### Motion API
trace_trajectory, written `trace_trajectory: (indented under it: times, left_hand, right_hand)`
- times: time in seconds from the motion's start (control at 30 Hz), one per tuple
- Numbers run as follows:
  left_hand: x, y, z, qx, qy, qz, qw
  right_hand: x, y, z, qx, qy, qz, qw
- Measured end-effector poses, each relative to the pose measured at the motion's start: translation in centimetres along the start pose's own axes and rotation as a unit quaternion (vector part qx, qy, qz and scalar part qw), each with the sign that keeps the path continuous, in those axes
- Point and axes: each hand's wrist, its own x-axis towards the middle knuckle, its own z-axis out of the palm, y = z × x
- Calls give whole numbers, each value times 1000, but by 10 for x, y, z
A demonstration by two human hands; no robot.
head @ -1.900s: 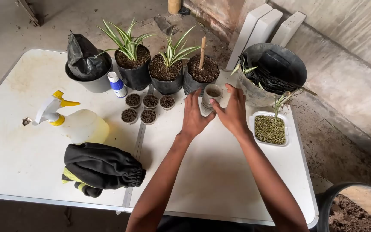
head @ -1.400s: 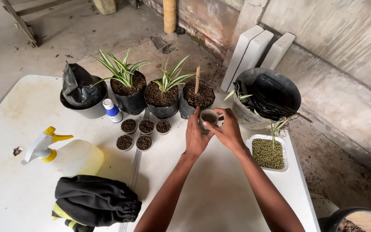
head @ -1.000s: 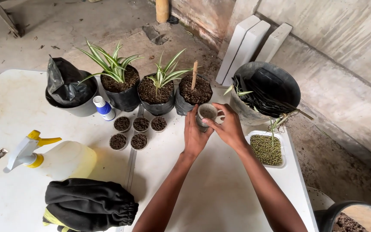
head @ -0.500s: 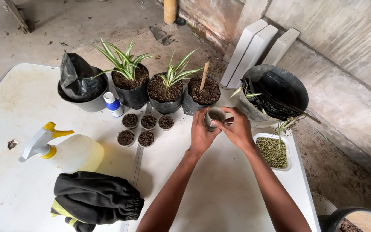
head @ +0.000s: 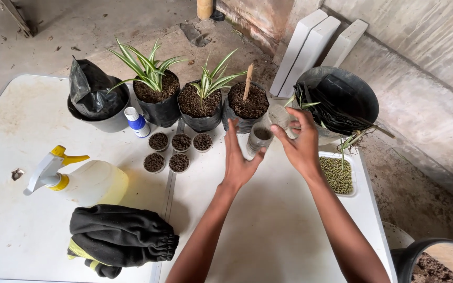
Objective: A person fills a small plastic cup with soil from a bucket and plants a seed using a small stick.
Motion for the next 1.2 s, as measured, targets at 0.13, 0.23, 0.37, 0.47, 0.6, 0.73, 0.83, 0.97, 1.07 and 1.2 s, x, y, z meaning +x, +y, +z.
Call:
trace_trajectory:
  times: [0.13, 0.23, 0.37, 0.47, 0.6, 0.73, 0.83, 0.97, 1.07, 1.2]
  left_hand:
    - [-15, 17, -11, 15, 14, 53, 998]
    - [-27, 22, -7, 79, -21, 96, 992]
    - [-46, 20, 9, 88, -38, 108, 989]
    - [-59, 20, 17, 64, -30, 121, 990]
    - [-76, 19, 26, 42, -33, 158, 986]
    - [-92, 22, 27, -7, -44, 166, 985]
    - [-97, 33, 25, -34, -45, 149, 987]
    - [-96, 50, 30, -47, -74, 163, 983]
    - [-99, 56, 44, -65, -100, 161, 980]
    - [-107, 59, 74, -91, -142, 158, 973]
  right_hand:
    - [-25, -13, -13, 4, -15, -3, 1000]
    - [-47, -25, -20, -27, -45, -12, 999]
    - [-78, -19, -25, -55, -36, -33, 997]
    - [-102, -10, -31, -76, -21, -28, 997]
    - [-133, 6, -39, -74, -11, -11, 997]
    - [-162, 0, -56, -30, -5, 1, 1000]
    - [-188, 7, -76, 3, 10, 31, 999]
    - [-221, 26, -111, 23, 110, 93, 989]
    - [-254, 48, -135, 0, 199, 128, 972]
    - [-291, 56, -165, -27, 288, 205, 935]
